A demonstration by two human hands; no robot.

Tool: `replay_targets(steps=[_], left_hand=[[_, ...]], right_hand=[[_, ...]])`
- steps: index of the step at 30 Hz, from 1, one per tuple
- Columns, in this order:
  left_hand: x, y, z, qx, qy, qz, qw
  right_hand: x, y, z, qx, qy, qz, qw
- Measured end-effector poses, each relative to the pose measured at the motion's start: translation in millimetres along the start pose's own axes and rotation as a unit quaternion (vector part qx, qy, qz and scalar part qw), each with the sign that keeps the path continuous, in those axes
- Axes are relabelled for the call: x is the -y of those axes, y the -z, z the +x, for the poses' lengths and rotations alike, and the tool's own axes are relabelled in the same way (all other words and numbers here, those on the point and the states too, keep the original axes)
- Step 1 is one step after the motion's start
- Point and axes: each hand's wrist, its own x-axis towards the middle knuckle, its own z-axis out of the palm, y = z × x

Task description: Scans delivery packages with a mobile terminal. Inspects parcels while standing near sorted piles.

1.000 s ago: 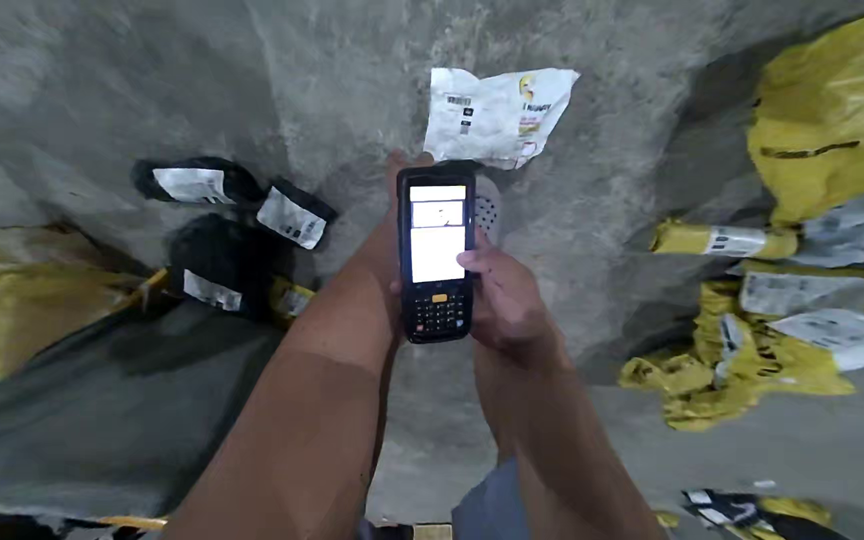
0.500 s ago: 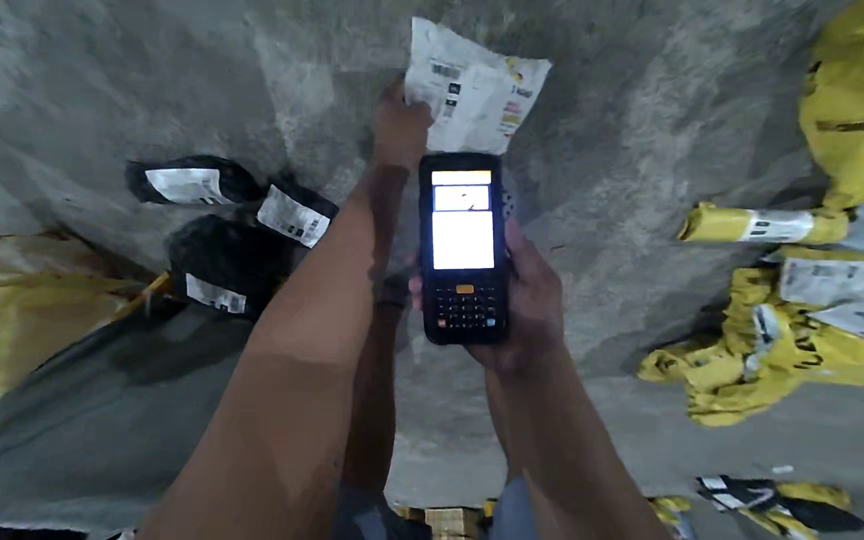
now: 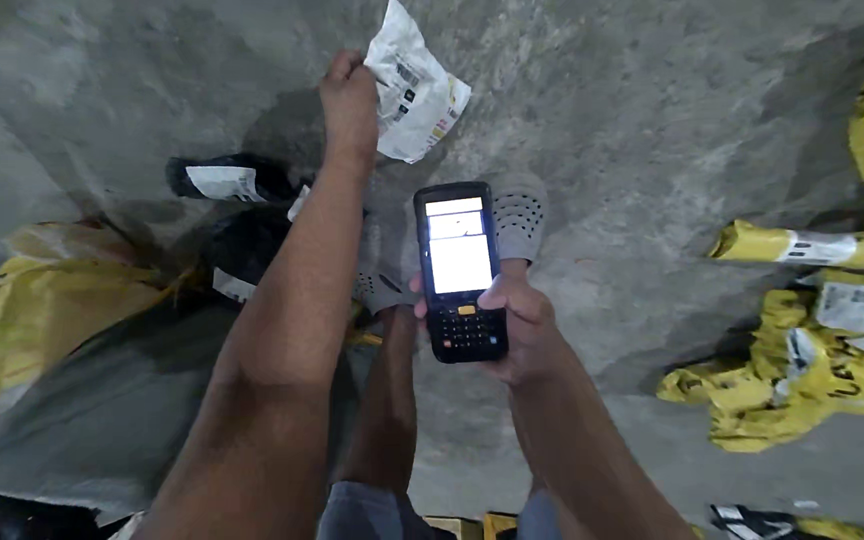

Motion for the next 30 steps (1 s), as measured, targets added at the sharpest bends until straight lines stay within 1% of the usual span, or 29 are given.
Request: replay_targets(steps=[2, 5, 8, 9, 11, 12, 14, 16, 18, 20, 22, 25, 30], left_hand=[[-1, 2, -5, 0.001, -0.011, -0.032, 0.999], [1, 4, -10, 0.014, 0.001, 0.009, 1.000], [-1, 4, -18, 0.023, -0.006, 0.014, 1.000], [-2, 4, -21, 0.017, -0.011, 0.026, 0.999], [-3, 5, -28, -0.018, -0.022, 0.067, 0.997], [-5, 6, -31, -0.037, -0.025, 0.068, 0.997], [-10, 9, -40, -0.069, -0.037, 0.023, 0.997], [-17, 11, -47, -0.084, -0.037, -0.057, 0.994], [-19, 16, -49, -0.066, -0.016, -0.151, 0.986], [-15, 20, -47, -0.054, -0.013, -0.195, 0.979], [-9, 22, -43, -0.065, -0.014, -0.148, 0.987], [9, 28, -37, -0.075, -0.010, -0.053, 0.996], [24, 36, -30, -0.081, -0.040, -0.024, 0.996]], right_hand=[[4, -3, -2, -0.008, 0.016, -0.022, 1.000], [10, -10, -4, -0.053, 0.028, -0.076, 0.995], [9, -13, -1, -0.082, 0.042, -0.130, 0.987], [7, -12, -1, -0.086, 0.044, -0.140, 0.985], [3, -9, -2, -0.076, 0.040, -0.152, 0.985], [0, -7, -1, -0.070, 0.039, -0.156, 0.984], [-3, -6, -1, -0.064, 0.037, -0.169, 0.983], [-6, -8, 0, -0.069, 0.037, -0.177, 0.981], [-8, -13, 1, -0.083, 0.050, -0.204, 0.974], [-8, -19, 2, -0.117, 0.076, -0.268, 0.953], [-9, -20, 2, -0.136, 0.096, -0.310, 0.936], [-13, -13, 2, -0.121, 0.101, -0.310, 0.937], [-20, -14, 3, -0.124, 0.095, -0.302, 0.940]])
